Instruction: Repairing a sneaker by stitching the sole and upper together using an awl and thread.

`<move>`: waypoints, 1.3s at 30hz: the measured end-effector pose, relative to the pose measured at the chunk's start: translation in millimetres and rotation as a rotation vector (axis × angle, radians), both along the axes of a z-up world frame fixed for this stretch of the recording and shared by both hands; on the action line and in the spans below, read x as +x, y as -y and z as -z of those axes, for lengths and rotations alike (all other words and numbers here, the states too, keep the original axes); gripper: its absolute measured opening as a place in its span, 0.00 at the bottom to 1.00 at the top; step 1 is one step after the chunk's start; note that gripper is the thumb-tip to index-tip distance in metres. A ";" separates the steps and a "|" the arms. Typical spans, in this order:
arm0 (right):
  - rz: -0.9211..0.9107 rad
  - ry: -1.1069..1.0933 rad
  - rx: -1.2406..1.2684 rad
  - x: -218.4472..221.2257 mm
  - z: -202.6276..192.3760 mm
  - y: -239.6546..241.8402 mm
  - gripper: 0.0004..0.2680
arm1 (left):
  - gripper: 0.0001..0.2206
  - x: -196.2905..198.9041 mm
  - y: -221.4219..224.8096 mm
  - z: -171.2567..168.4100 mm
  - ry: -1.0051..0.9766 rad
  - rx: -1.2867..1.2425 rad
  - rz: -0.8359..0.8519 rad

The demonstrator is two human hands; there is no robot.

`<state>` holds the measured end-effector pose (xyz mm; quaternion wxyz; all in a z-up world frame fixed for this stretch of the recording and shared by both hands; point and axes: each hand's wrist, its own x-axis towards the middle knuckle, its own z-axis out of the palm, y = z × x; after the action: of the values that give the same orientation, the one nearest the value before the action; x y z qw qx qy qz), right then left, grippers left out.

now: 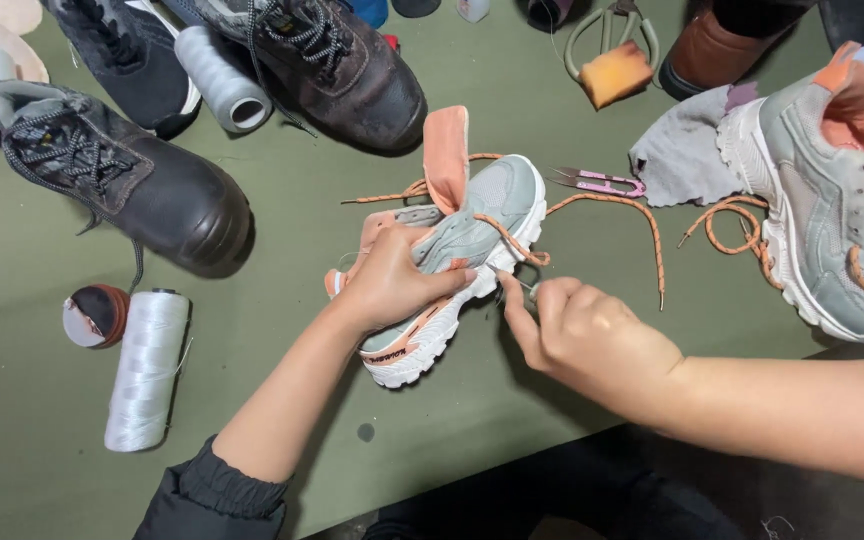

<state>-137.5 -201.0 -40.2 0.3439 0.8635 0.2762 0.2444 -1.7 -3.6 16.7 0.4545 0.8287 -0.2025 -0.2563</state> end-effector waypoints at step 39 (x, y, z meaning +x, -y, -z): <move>0.192 0.045 0.206 -11.3 16.6 -15.8 0.18 | 0.10 4.9 3.7 72.2 0.103 -0.050 0.032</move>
<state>-148.9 -185.2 -56.9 0.2813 0.9110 0.1581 0.2567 3.2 -7.3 -55.5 0.4601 0.8258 -0.2451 -0.2153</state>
